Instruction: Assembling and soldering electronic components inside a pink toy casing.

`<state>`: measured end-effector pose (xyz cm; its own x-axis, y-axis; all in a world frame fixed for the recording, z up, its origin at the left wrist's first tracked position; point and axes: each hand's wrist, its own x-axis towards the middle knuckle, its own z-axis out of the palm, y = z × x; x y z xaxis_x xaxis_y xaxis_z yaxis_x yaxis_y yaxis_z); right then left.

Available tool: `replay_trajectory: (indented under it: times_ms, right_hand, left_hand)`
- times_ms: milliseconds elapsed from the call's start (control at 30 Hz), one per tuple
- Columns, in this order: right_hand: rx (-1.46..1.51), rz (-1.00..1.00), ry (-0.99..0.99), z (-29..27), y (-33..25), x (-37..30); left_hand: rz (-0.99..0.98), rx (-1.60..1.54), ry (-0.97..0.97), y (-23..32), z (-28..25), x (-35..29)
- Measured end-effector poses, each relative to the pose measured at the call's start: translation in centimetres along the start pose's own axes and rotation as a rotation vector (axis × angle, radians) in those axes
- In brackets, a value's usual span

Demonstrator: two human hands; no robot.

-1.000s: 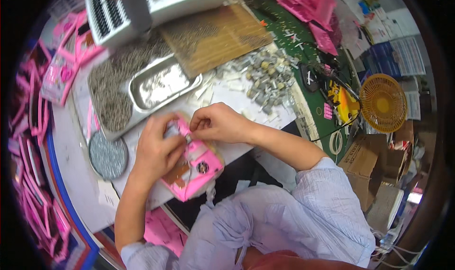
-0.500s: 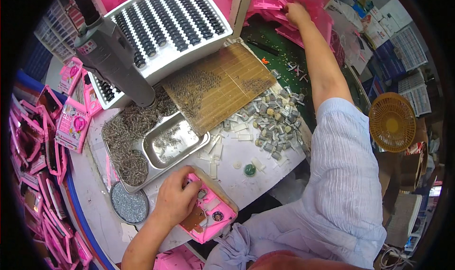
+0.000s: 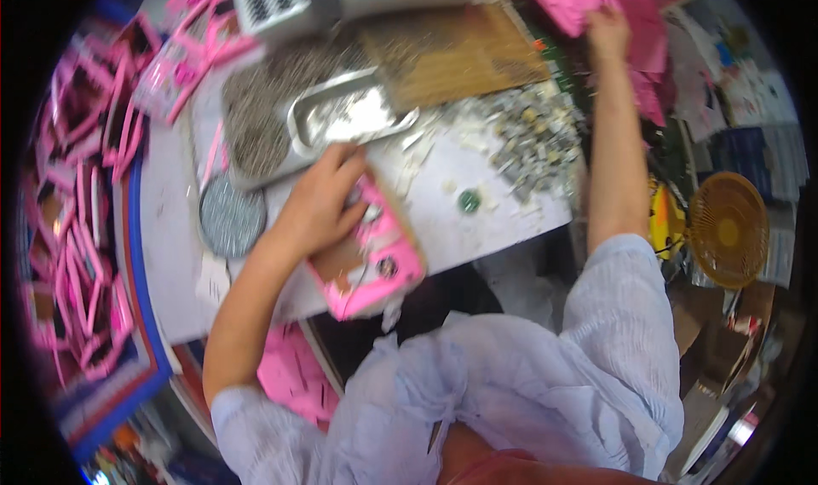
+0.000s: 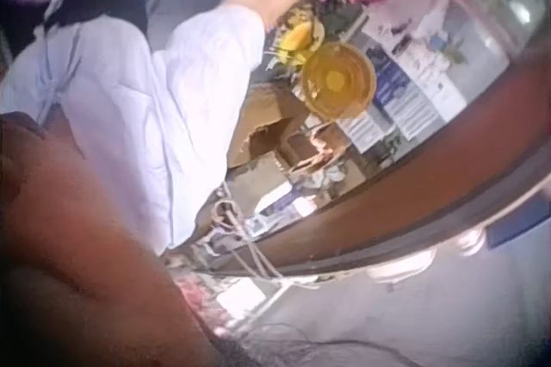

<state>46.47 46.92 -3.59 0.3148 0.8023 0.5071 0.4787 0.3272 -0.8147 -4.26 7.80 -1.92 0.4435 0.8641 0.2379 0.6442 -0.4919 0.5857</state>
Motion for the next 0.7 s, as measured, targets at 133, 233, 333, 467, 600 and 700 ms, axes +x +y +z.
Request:
replay_trajectory:
  times_ms: [133, 233, 333, 467, 600, 700]
  right_hand:
    - [0.805, 0.477, -0.030, -1.3, -8.1, -7.0]
    - [0.819, 0.411, -0.041, -4.2, -11.3, -10.9]
    - [0.844, 0.313, -0.185, -6.0, -18.1, -19.2]
    - [1.228, 0.468, -0.749, -4.6, -26.3, -31.0]
    - [1.306, 0.831, -1.105, 0.9, -30.6, -36.0]
    - [0.793, 0.369, -0.967, 3.4, -30.7, -36.2]
  left_hand:
    - [-0.036, -0.030, 0.031, 1.1, -1.6, -1.8]
    - [-0.044, 0.080, 0.231, 1.4, -2.3, -3.2]
    - [-0.190, -0.028, 0.447, 2.8, -3.0, -4.6]
    - [-0.403, -0.840, 0.467, 6.5, -3.0, -4.7]
    - [-0.515, -1.193, 0.540, 6.4, -3.1, -4.6]
    - [-0.510, -0.883, 0.683, 6.5, -3.5, -5.2]
